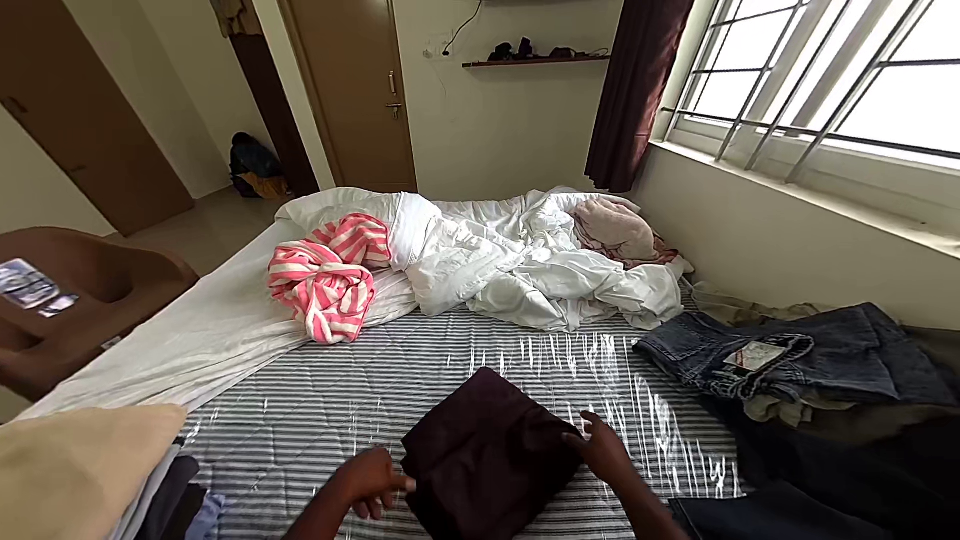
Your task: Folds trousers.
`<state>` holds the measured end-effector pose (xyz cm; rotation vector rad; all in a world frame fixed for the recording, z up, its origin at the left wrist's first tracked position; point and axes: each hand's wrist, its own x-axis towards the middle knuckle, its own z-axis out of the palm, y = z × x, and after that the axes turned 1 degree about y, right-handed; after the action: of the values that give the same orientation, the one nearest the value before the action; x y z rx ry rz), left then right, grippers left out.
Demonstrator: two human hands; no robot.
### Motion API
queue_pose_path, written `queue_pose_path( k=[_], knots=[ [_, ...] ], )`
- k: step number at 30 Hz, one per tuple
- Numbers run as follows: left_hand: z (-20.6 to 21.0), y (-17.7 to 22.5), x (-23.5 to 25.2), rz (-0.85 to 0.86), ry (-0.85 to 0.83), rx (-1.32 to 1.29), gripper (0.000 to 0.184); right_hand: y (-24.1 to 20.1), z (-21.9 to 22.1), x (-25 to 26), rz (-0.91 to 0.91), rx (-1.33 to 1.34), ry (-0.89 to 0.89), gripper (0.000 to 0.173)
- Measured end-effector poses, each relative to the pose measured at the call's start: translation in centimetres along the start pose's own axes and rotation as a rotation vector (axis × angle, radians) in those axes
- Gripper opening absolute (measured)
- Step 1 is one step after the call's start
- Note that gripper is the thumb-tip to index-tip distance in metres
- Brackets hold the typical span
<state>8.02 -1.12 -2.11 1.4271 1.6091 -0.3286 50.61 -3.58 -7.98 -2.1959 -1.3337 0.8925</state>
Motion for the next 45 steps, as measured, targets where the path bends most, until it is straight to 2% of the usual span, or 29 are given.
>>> queue_pose_path(
  k=[2,3,4,5,7,8,12,13,14,16,18,20,22,25,28,33,37,39,42,45],
  knots=[
    [-1.3,0.2,1.6,0.090,0.356,-0.091,0.063,1.2,-0.9,0.4,0.140,0.006,-0.064,0.073],
    [-1.6,0.4,2.8,0.169,0.475,-0.141,0.065,1.3,-1.1,0.3,0.200,0.033,-0.150,0.075],
    [-1.7,0.6,4.2,0.258,0.525,-0.201,0.068,1.0,-1.1,-0.1,0.244,0.089,-0.248,0.078],
    [-1.6,0.7,5.5,0.330,0.504,-0.272,0.072,0.3,-0.9,-0.8,0.269,0.136,-0.350,0.080],
    [-0.6,0.8,6.8,0.365,0.332,-0.368,0.074,-0.8,0.3,-1.9,0.237,0.196,-0.485,0.074],
    [-0.2,0.8,6.8,0.347,0.213,-0.351,0.070,-0.9,1.3,-1.9,0.204,0.211,-0.485,0.070],
    [0.5,0.7,3.4,0.220,-0.380,-0.058,0.051,-1.1,3.3,-1.5,0.162,0.224,-0.432,0.060],
    [0.7,0.5,2.8,0.183,-0.452,-0.010,0.049,-1.1,3.4,-1.1,0.146,0.183,-0.408,0.058],
    [0.7,0.1,2.5,0.145,-0.455,0.009,0.051,-1.0,3.5,-0.6,0.116,0.113,-0.347,0.057],
    [0.3,-0.3,2.6,0.116,-0.287,-0.060,0.059,-1.1,3.3,-0.1,0.033,0.011,-0.124,0.049],
    [-0.6,0.3,3.1,0.098,-0.031,-0.273,0.063,-1.7,2.5,0.3,-0.013,0.015,0.063,0.038],
    [-1.0,1.5,4.3,0.073,0.197,-0.487,0.058,-2.2,1.9,0.4,-0.029,0.034,0.156,0.035],
    [-0.9,2.1,6.0,0.064,0.317,-0.597,0.053,-2.5,2.0,0.7,-0.084,0.043,0.176,0.034],
    [0.5,2.6,7.8,0.078,0.306,-0.681,0.056,-2.8,2.8,1.0,-0.144,0.035,0.101,0.039],
    [1.5,2.8,9.0,0.047,0.309,-0.739,0.061,-3.4,3.9,1.0,-0.124,-0.016,0.013,0.042],
    [1.8,3.5,8.4,0.002,0.234,-0.868,0.058,-4.3,5.7,1.2,-0.084,-0.028,-0.118,0.046],
    [1.5,3.6,8.2,0.055,0.250,-0.783,0.046,-3.9,6.5,2.0,-0.111,0.170,-0.133,0.036],
    [1.4,3.0,9.0,0.110,0.332,-0.707,0.037,-3.3,5.8,2.3,-0.107,0.243,-0.127,0.032],
    [0.9,2.3,9.5,0.147,0.444,-0.546,0.037,-2.4,3.9,2.4,-0.048,0.265,-0.059,0.029],
    [1.0,2.8,8.5,0.134,0.292,-0.544,0.044,-1.7,3.3,2.7,-0.046,0.155,-0.083,0.031]
  ],
)
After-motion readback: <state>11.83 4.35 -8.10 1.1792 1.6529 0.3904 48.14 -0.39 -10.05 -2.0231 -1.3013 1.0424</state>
